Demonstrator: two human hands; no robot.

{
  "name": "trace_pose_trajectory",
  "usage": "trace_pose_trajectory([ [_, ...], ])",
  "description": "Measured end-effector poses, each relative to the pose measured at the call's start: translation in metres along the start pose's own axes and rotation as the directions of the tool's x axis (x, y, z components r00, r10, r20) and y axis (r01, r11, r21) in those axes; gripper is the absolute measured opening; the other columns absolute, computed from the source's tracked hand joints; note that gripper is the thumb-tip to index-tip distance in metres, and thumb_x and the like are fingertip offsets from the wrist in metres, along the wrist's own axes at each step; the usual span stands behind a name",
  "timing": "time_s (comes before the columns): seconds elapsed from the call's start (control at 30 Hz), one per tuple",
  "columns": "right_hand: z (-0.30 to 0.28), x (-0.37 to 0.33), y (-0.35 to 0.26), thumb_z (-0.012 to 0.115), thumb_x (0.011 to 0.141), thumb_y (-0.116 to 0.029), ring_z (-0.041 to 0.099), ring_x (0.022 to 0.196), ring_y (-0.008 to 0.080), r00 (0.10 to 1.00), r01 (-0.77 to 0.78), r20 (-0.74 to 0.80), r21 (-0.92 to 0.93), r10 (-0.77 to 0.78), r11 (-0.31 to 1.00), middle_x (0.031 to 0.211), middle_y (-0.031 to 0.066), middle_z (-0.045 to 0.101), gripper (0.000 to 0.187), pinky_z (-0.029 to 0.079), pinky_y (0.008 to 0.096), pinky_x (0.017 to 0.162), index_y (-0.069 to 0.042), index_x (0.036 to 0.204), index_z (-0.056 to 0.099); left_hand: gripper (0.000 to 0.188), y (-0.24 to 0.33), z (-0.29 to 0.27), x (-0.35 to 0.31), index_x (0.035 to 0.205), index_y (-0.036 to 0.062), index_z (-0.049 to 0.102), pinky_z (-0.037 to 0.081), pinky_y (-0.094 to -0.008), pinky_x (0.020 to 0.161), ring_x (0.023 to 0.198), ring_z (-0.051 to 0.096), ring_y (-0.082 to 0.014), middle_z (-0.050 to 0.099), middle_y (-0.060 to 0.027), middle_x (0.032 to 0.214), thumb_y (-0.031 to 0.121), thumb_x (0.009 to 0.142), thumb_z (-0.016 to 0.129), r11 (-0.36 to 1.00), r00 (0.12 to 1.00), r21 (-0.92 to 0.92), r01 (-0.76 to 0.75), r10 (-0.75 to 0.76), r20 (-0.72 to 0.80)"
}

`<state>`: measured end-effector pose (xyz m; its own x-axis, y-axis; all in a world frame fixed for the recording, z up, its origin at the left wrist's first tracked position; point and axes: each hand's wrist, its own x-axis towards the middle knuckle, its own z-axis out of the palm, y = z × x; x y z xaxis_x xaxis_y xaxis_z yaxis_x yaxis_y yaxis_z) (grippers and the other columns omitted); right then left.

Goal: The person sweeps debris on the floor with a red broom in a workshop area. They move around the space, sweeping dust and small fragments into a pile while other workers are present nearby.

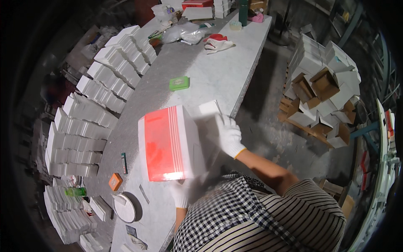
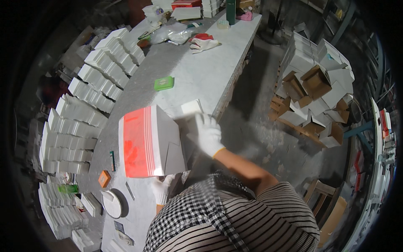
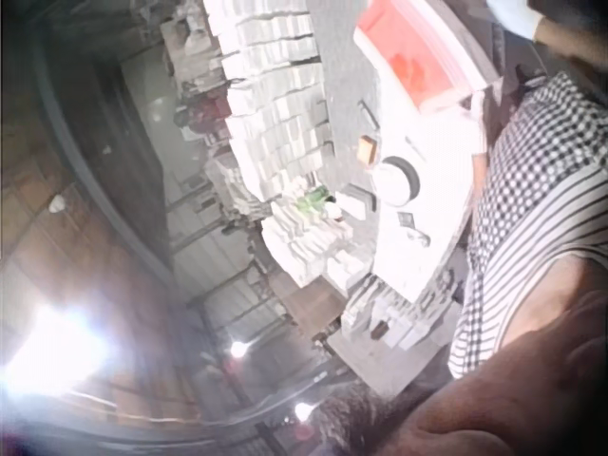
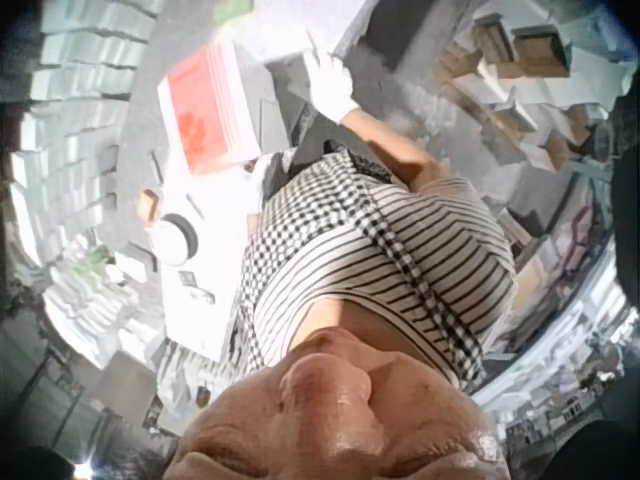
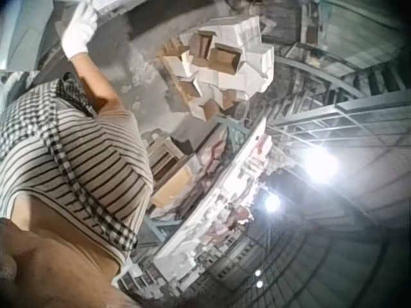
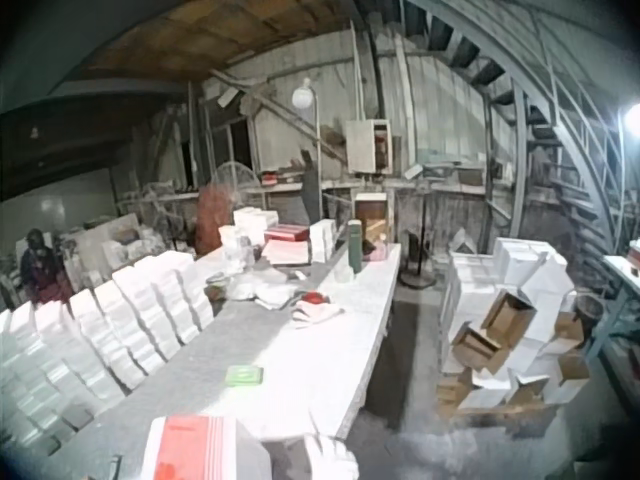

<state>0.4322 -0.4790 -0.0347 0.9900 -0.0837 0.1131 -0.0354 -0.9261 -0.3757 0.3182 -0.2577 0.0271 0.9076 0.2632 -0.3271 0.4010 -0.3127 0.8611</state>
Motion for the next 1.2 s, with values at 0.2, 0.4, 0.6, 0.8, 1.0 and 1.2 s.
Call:
trace_pose_trajectory([
  [0.2, 0.009, 0.011, 0.005, 0.076, 0.073, -0.047, 0.031, 0.136, 0.0424, 0.999, 0.04, -0.028, 0.191, -0.035, 0.981, 0.145, 0.0257, 0.033, 0.093, 0.035, 0.0502, 0.103, -0.009, 0.147, 0.036, 0.037, 0.047, 0.033, 0.0, 0.112, -0.0089, 0.063, 0.052, -0.0284, 0.071, 0.084, 0.065, -0.0152, 0.07, -0.0117, 0.097, 0.008, 0.08, 0.073, 0.984, 0.998, -0.167, 0.058, -0.062, -0.021],
  [0.4, 0.011, 0.031, 0.003, 0.073, 0.075, -0.038, 0.034, 0.132, 0.0405, 0.999, -0.041, -0.003, 0.021, 0.041, 0.999, 0.148, 0.0221, 0.03, 0.081, 0.036, 0.0504, 0.101, -0.017, 0.146, 0.039, 0.03, 0.031, 0.058, 0.038, 0.099, -0.0065, 0.069, 0.051, -0.0319, 0.07, 0.077, 0.067, -0.0189, 0.071, -0.0135, 0.089, 0.016, 0.078, 0.074, 0.998, 0.991, 0.001, -0.059, 0.059, -0.121],
  [0.6, -0.007, 0.058, 0.002, 0.056, 0.086, -0.027, 0.041, 0.125, 0.0382, 0.973, 0.133, 0.189, 0.008, -0.132, 0.991, 0.143, 0.0124, 0.036, 0.056, 0.036, 0.0497, 0.099, -0.017, 0.139, 0.045, 0.036, 0.004, 0.063, 0.07, 0.098, 0.0036, 0.074, 0.052, -0.0336, 0.076, 0.083, 0.069, -0.0253, 0.072, -0.0174, 0.091, 0.034, 0.079, 0.076, 0.925, 0.991, 0.371, -0.083, 0.116, -0.067],
  [0.8, 0.065, 0.117, 0.079, 0.057, 0.085, -0.033, 0.052, 0.112, 0.0335, 0.938, 0.346, 0.103, -0.242, -0.33, 0.907, 0.133, 0.0101, 0.051, 0.049, 0.043, 0.0466, 0.09, -0.016, 0.131, 0.056, 0.029, -0.01, 0.103, 0.097, 0.103, 0.0032, 0.068, 0.05, -0.0443, 0.08, 0.085, 0.065, -0.0368, 0.068, -0.0182, 0.092, 0.028, 0.088, 0.062, 0.889, 0.932, 0.305, -0.341, 0.362, -0.013],
  [1.0, 0.063, 0.134, 0.098, 0.054, 0.091, -0.034, 0.053, 0.123, 0.0306, 0.847, 0.53, 0.107, -0.248, -0.521, 0.811, 0.131, 0.0133, 0.059, 0.046, 0.04, 0.0417, 0.103, -0.009, 0.13, 0.058, 0.021, 0.005, 0.123, 0.104, 0.101, 0.0024, 0.065, 0.05, -0.043, 0.078, 0.085, 0.062, -0.0389, 0.063, -0.0217, 0.092, 0.019, 0.091, 0.058, 0.877, 0.912, 0.266, -0.399, 0.411, 0.013],
  [1.2, 0.019, 0.083, 0.087, 0.062, 0.089, -0.021, 0.054, 0.12, 0.0297, 0.948, 0.319, -0.014, 0.007, -0.319, 0.948, 0.125, 0.0171, 0.06, 0.037, 0.042, 0.0403, 0.102, -0.001, 0.12, 0.061, 0.018, -0.001, 0.107, 0.093, 0.101, 0.0028, 0.063, 0.051, -0.0442, 0.077, 0.085, 0.062, -0.0391, 0.063, -0.0213, 0.099, 0.015, 0.089, 0.058, 0.844, 0.85, 0.173, -0.508, 0.523, -0.053],
])
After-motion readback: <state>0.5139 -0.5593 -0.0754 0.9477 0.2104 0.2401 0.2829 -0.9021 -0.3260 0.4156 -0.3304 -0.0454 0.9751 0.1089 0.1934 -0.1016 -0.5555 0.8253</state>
